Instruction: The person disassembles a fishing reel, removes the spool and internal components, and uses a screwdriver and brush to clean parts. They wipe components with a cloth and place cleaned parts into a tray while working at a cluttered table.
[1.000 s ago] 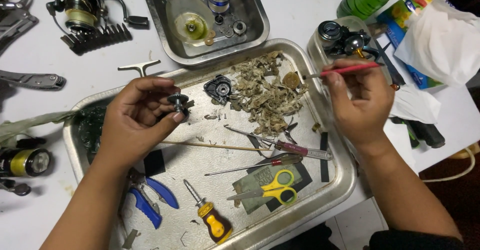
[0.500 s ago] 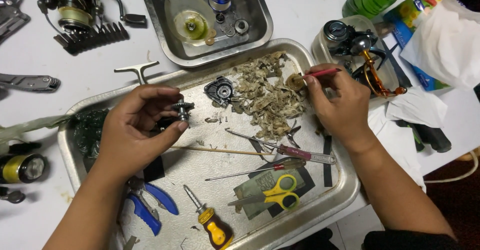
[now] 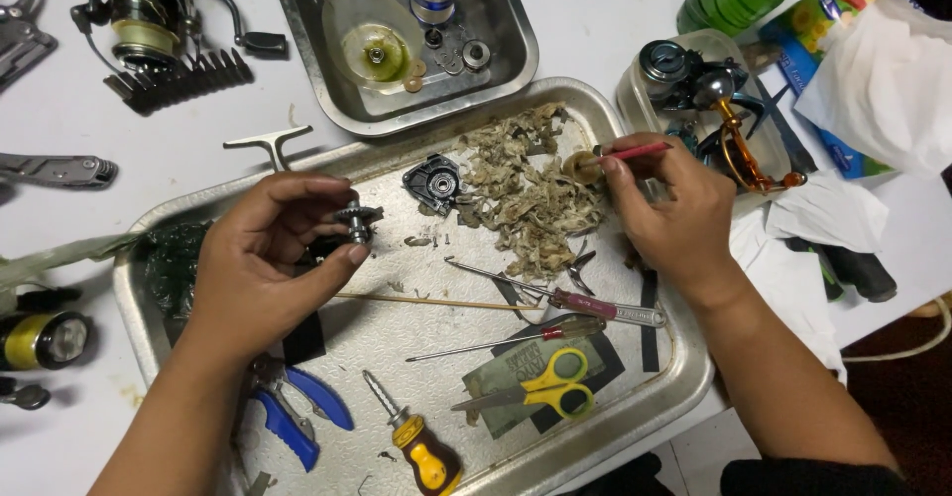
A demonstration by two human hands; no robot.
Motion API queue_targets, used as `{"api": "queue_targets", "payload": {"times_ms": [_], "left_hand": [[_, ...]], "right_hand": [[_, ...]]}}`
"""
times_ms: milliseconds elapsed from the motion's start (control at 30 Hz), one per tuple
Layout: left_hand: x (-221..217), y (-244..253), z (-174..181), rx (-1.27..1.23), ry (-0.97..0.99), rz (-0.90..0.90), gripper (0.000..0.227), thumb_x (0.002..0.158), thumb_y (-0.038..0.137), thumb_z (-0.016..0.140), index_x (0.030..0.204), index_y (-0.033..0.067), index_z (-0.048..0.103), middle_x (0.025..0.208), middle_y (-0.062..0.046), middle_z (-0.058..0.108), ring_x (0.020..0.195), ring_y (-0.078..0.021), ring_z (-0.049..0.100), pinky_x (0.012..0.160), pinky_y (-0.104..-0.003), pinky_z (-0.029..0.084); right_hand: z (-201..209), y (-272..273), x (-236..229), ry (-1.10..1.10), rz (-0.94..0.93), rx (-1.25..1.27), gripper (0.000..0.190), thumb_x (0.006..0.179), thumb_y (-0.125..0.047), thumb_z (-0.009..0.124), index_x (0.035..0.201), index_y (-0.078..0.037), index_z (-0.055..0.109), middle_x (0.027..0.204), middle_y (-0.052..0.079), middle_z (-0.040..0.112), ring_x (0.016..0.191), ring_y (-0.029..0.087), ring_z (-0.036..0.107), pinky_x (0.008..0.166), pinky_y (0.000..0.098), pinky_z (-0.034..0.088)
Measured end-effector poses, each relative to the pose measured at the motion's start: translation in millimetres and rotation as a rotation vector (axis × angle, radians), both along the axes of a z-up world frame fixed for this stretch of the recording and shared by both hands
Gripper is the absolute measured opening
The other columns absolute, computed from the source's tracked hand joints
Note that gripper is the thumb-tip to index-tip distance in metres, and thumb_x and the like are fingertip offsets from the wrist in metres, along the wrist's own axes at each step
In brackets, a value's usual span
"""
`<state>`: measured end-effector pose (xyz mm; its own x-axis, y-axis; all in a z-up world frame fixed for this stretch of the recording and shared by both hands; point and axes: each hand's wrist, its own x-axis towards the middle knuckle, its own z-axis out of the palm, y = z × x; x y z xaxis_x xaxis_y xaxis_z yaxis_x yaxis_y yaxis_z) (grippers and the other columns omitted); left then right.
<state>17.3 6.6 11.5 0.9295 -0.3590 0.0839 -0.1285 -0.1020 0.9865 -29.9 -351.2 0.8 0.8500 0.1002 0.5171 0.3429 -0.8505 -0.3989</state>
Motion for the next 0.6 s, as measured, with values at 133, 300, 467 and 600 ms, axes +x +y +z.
{"api": "queue_targets", "payload": {"times_ms": [133, 300, 467, 600], "left_hand": [[0.1, 0.8, -5.7, 0.005, -0.002, 0.020, 0.044, 0.081, 0.001, 0.078, 0.122, 0.0009, 0.062, 0.120, -0.010, 0.068, 0.111, -0.0156, 0.066, 0.102, -0.028, 0.059], [-0.3, 0.4, -1.5, 0.012, 0.006, 0.016, 0.044, 0.081, 0.001, 0.078, 0.122, 0.0003, 0.061, 0.121, -0.011, 0.067, 0.113, -0.0175, 0.066, 0.103, -0.029, 0.059], [0.1, 1.0, -5.2, 0.001, -0.010, 0.024, 0.044, 0.081, 0.000, 0.078, 0.122, 0.0001, 0.061, 0.120, -0.011, 0.068, 0.109, -0.0154, 0.066, 0.101, -0.027, 0.060], [0.3, 0.9, -6.6, -0.016, 0.000, 0.027, 0.044, 0.082, 0.000, 0.078, 0.122, 0.0008, 0.062, 0.119, -0.009, 0.066, 0.105, -0.0133, 0.064, 0.099, -0.026, 0.060]], "right_hand": [[-3.1, -2.0, 2.0, 0.004, -0.006, -0.051, 0.013, 0.104, -0.005, 0.070, 0.112, 0.005, 0.071, 0.095, 0.013, 0.076, 0.077, 0.020, 0.073, 0.066, 0.0278, 0.058], [-3.8, -1.4, -1.1, -0.041, -0.035, -0.058, 0.015, 0.104, -0.007, 0.072, 0.113, 0.005, 0.072, 0.097, 0.014, 0.076, 0.081, 0.022, 0.072, 0.072, 0.0319, 0.057], [0.4, 0.9, -0.5, -0.048, -0.041, -0.022, 0.013, 0.105, -0.006, 0.072, 0.110, 0.007, 0.071, 0.093, 0.015, 0.073, 0.077, 0.022, 0.069, 0.070, 0.0317, 0.057], [4.2, 1.9, -2.4, -0.069, -0.078, 0.027, 0.017, 0.107, -0.007, 0.072, 0.111, 0.009, 0.069, 0.094, 0.018, 0.073, 0.081, 0.026, 0.073, 0.074, 0.0335, 0.061]]}}
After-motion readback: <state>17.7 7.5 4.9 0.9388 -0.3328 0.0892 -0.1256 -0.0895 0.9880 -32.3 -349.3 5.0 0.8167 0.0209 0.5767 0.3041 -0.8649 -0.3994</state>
